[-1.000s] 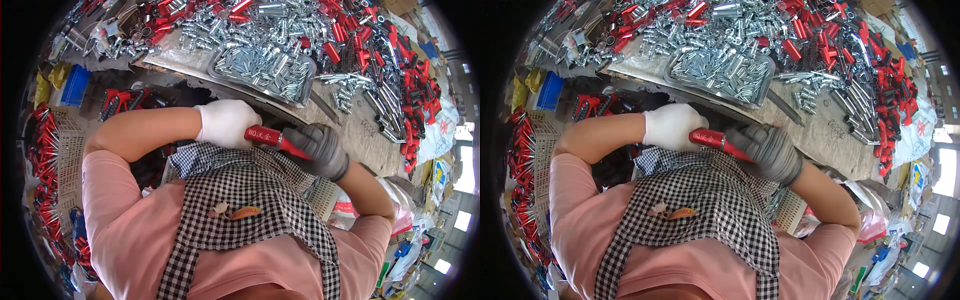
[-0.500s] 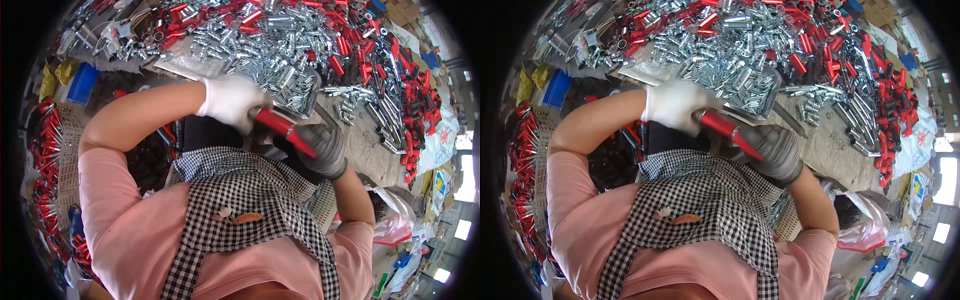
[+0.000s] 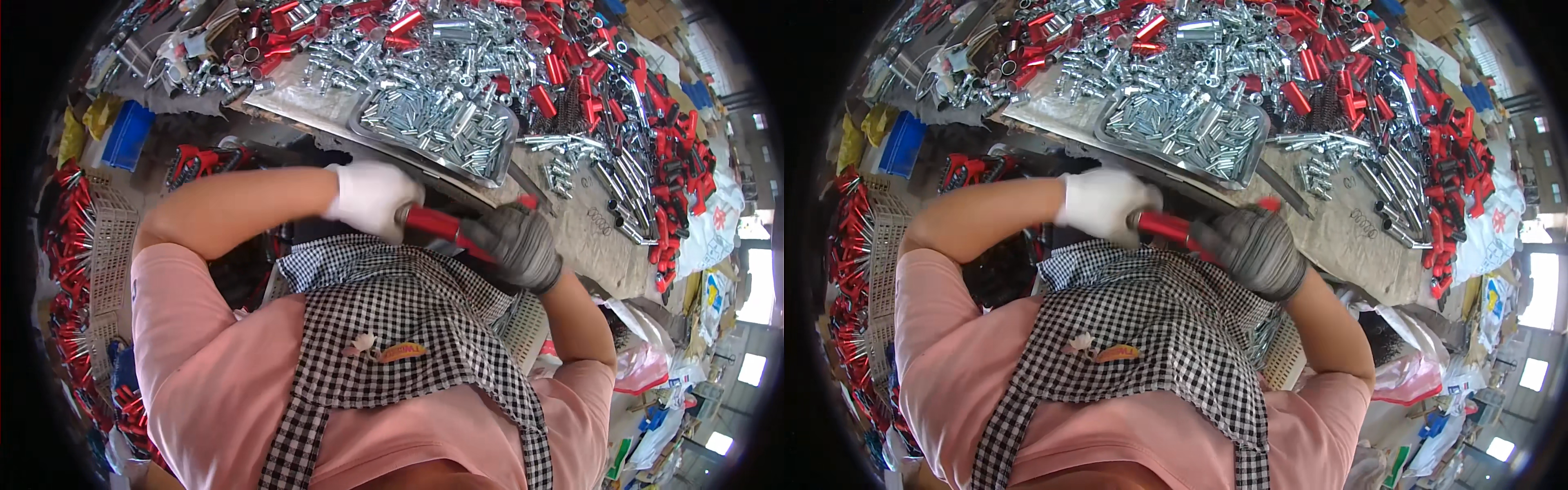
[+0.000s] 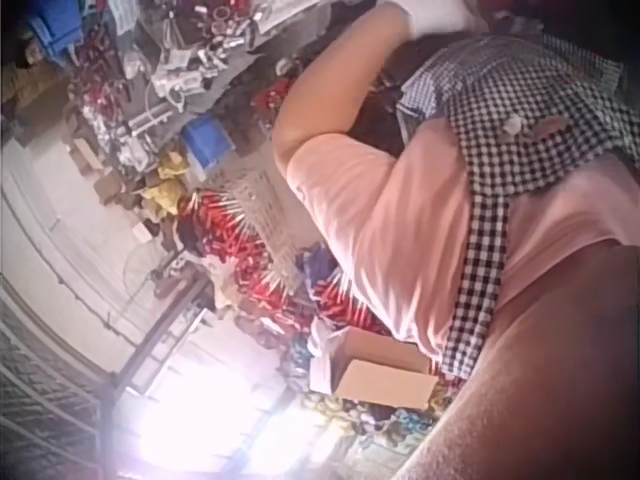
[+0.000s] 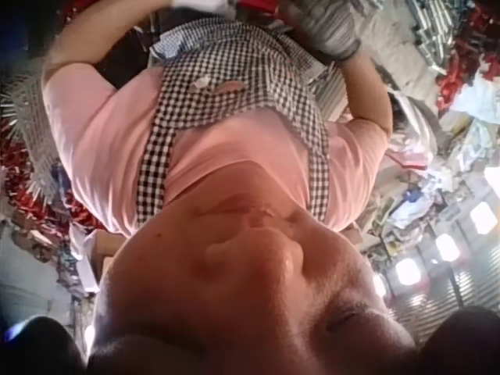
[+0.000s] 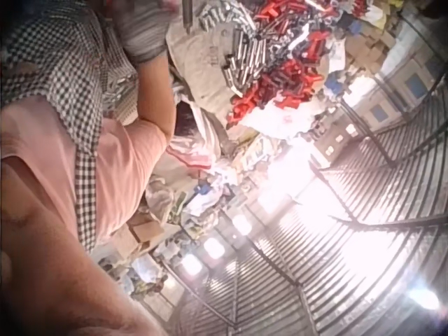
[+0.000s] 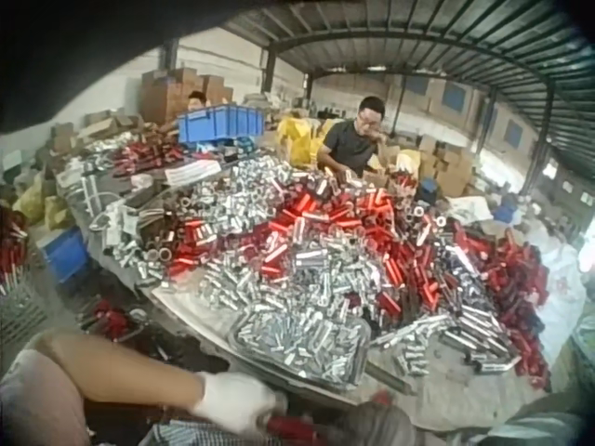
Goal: Assembling metal tubes and red connectors using a manual hand-operated press tool.
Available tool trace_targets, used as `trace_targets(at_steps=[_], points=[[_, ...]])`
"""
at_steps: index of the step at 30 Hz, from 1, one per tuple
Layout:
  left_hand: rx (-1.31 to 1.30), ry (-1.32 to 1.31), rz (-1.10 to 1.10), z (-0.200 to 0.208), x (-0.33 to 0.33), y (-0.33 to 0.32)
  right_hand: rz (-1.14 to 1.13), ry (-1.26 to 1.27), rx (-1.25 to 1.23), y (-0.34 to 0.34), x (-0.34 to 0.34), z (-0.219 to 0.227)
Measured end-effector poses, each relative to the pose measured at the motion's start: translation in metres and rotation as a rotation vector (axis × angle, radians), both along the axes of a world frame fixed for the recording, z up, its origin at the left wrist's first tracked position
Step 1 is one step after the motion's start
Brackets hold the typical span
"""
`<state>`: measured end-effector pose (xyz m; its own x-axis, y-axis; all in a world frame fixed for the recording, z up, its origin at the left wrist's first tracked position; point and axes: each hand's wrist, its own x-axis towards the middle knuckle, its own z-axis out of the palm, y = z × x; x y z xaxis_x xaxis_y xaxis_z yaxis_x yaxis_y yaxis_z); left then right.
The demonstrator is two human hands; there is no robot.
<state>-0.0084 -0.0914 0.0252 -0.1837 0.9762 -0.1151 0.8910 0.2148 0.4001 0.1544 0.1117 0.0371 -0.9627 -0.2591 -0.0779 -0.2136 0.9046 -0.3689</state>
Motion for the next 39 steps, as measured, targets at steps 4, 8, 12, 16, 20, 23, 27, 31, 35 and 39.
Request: trace_targets(at_steps=[4, 8, 12, 16, 20, 23, 27, 31, 35, 39], points=[[-0.301, -0.259, -0.058, -0.004, 0.014, -0.006, -0.263, -0.105, -0.661, -0.012, 0.020, -0.040], [0.238, 0.503, -0.005, -0.002, 0.003, 0.007, -0.513, -0.417, -1.274, -0.001, 0.020, -0.035], [0.041, -0.132, 0.023, 0.004, -0.003, 0.006, 0.004, -0.024, 0.203, 0.007, -0.006, 0.018], [-0.389, -0.451, -0.044, -0.003, 0.010, -0.001, 0.016, 0.046, -0.022, 0.004, 0.009, -0.020], [0.242, 0.466, 0.039, -0.012, -0.001, 0.006, -0.201, -0.127, -0.637, -0.004, 0.009, -0.016], [0.285, 0.440, 0.030, -0.008, -0.008, 0.008, -0.530, -0.434, -1.438, -0.011, 0.005, -0.005], [-0.066, -0.319, -0.233, -0.005, -0.013, 0.003, 0.426, 0.600, 0.161, 0.023, -0.006, -0.005], [-0.602, -1.001, -0.059, -0.032, 0.002, -0.004, 0.615, 0.770, 0.142, 0.015, -0.006, -0.015], [-0.516, -0.889, -0.062, -0.042, 0.004, -0.006, 0.570, 0.708, 0.107, 0.015, -0.005, -0.027], [-0.230, -0.179, 0.035, -0.007, 0.011, -0.007, 0.401, 0.770, 0.153, 0.007, -0.003, -0.035]])
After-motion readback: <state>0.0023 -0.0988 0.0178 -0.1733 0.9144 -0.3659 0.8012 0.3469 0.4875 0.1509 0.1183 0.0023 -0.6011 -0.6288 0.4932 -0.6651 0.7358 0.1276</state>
